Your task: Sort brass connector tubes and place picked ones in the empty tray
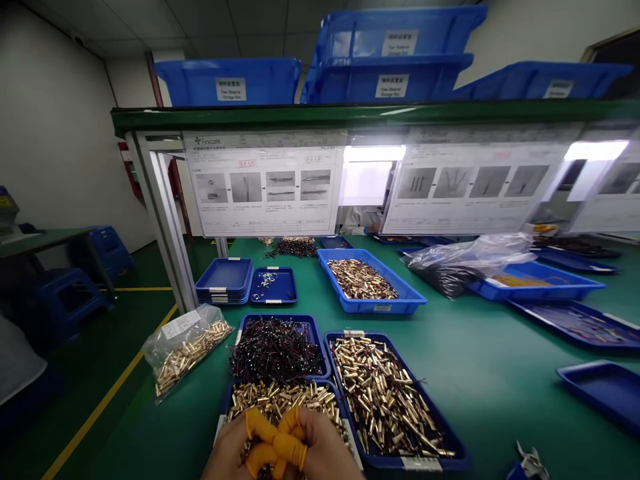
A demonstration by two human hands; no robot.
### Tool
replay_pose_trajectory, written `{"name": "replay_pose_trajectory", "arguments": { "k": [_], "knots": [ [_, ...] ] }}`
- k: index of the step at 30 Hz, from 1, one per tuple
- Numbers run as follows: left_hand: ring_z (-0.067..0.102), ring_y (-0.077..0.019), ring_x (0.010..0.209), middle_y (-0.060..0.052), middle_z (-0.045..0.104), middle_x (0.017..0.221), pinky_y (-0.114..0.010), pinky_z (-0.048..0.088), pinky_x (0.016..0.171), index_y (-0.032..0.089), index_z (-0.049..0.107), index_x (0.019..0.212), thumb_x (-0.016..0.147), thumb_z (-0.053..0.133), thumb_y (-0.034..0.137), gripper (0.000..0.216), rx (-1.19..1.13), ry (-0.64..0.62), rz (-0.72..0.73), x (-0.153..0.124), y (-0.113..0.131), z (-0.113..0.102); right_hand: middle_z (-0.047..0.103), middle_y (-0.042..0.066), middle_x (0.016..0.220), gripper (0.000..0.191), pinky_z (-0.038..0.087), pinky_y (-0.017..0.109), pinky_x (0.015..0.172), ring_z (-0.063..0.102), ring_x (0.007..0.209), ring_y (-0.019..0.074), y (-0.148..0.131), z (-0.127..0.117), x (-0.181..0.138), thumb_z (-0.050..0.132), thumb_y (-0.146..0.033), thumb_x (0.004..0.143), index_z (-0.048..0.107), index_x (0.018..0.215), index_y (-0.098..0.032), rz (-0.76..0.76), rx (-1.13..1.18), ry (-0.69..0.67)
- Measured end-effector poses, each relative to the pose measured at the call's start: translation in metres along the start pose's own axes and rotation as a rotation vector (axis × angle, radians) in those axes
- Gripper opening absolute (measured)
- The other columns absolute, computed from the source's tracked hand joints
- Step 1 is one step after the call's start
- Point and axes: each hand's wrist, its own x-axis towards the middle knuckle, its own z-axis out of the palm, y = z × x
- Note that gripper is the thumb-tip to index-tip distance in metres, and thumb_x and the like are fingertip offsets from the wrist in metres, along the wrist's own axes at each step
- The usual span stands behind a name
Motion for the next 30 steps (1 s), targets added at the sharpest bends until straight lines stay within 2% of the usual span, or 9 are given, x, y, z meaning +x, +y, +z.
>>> {"name": "replay_pose_trajectory", "arguments": {
  "k": [5, 8, 10, 12, 15, 18, 20, 23, 30],
  "knots": [
    [0.054, -0.0184, 0.088, -0.007, 0.059, 0.096, -0.026, 0.043, 0.076, 0.019, 0.058, 0.096, 0.076, 0.053, 0.018, 0.021, 0.131, -0.062, 0.121, -0.013, -0.001, -0.021, 0.062, 0.003, 0.066, 0.051, 0.048, 0.017, 0.049, 0.056, 0.049, 0.0062, -0.015, -0.067, -0.02, 0.059, -0.061, 0.058, 0.053, 0.076, -0.012, -0.096, -0.308, 0.203],
    [0.051, -0.0203, 0.081, -0.009, 0.061, 0.084, -0.03, 0.043, 0.072, 0.015, 0.06, 0.085, 0.085, 0.04, 0.018, 0.02, 0.33, -0.055, 0.11, -0.017, 0.003, -0.04, 0.065, 0.009, 0.085, 0.037, 0.052, 0.027, 0.068, 0.062, 0.075, 0.0165, -0.033, -0.121, -0.026, 0.058, -0.049, 0.063, 0.06, 0.083, -0.017, -0.03, -0.827, 0.506],
    [0.051, -0.0201, 0.079, -0.009, 0.061, 0.084, -0.032, 0.043, 0.072, 0.013, 0.06, 0.082, 0.084, 0.04, 0.014, 0.02, 0.385, -0.035, 0.073, -0.016, 0.006, -0.046, 0.062, 0.009, 0.096, 0.027, 0.049, 0.038, 0.079, 0.06, 0.083, 0.0222, -0.045, -0.13, -0.018, 0.057, -0.04, 0.066, 0.062, 0.081, -0.019, 0.01, -1.166, 0.646],
    [0.052, -0.0197, 0.075, -0.008, 0.061, 0.08, -0.031, 0.044, 0.069, 0.012, 0.059, 0.076, 0.081, 0.043, 0.01, 0.017, 0.425, -0.038, 0.1, -0.016, 0.009, -0.046, 0.058, 0.006, 0.108, 0.027, 0.045, 0.041, 0.092, 0.057, 0.097, 0.021, -0.054, -0.107, 0.002, 0.051, -0.039, 0.073, 0.061, 0.092, -0.023, -0.109, -1.237, 0.614],
    [0.053, -0.0176, 0.07, -0.005, 0.06, 0.072, -0.028, 0.043, 0.063, 0.013, 0.056, 0.068, 0.078, 0.046, 0.008, 0.014, 0.468, -0.034, 0.21, -0.017, 0.007, -0.041, 0.046, 0.002, 0.125, 0.033, 0.034, 0.041, 0.107, 0.042, 0.12, 0.0183, -0.058, -0.034, 0.046, 0.043, -0.044, 0.079, 0.056, 0.105, -0.028, -0.27, -1.299, 0.335],
    [0.051, -0.0148, 0.064, -0.003, 0.058, 0.066, -0.024, 0.04, 0.057, 0.014, 0.054, 0.065, 0.079, 0.043, 0.009, 0.018, 0.469, 0.007, 0.244, -0.02, 0.002, -0.038, 0.034, -0.001, 0.137, 0.036, 0.024, 0.053, 0.107, 0.024, 0.132, 0.0224, -0.053, 0.032, 0.091, 0.043, -0.037, 0.08, 0.047, 0.116, -0.035, -0.384, -1.495, 0.132],
    [0.051, -0.0143, 0.062, -0.003, 0.058, 0.065, -0.023, 0.038, 0.055, 0.015, 0.054, 0.066, 0.08, 0.041, 0.01, 0.02, 0.473, 0.021, 0.22, -0.02, -0.001, -0.039, 0.044, 0.004, 0.128, 0.033, 0.025, 0.057, 0.102, 0.03, 0.128, 0.0261, -0.049, 0.052, 0.112, 0.046, -0.031, 0.078, 0.053, 0.11, -0.03, -0.374, -1.534, 0.113],
    [0.052, -0.0143, 0.063, -0.003, 0.059, 0.068, -0.023, 0.038, 0.056, 0.014, 0.056, 0.069, 0.08, 0.041, 0.01, 0.019, 0.468, 0.006, 0.205, -0.018, -0.003, -0.041, 0.057, 0.009, 0.109, 0.029, 0.035, 0.055, 0.09, 0.048, 0.109, 0.0274, -0.048, 0.051, 0.123, 0.043, -0.023, 0.076, 0.059, 0.1, -0.022, -0.321, -1.558, 0.137],
    [0.051, -0.0152, 0.062, -0.003, 0.059, 0.067, -0.023, 0.035, 0.055, 0.014, 0.055, 0.067, 0.074, 0.044, 0.003, 0.018, 0.471, -0.015, 0.224, -0.021, 0.0, -0.04, 0.059, 0.004, 0.103, 0.031, 0.042, 0.037, 0.086, 0.053, 0.1, 0.0204, -0.06, 0.018, 0.088, 0.04, -0.013, 0.068, 0.057, 0.094, -0.022, -0.284, -1.491, 0.193]
  ]
}}
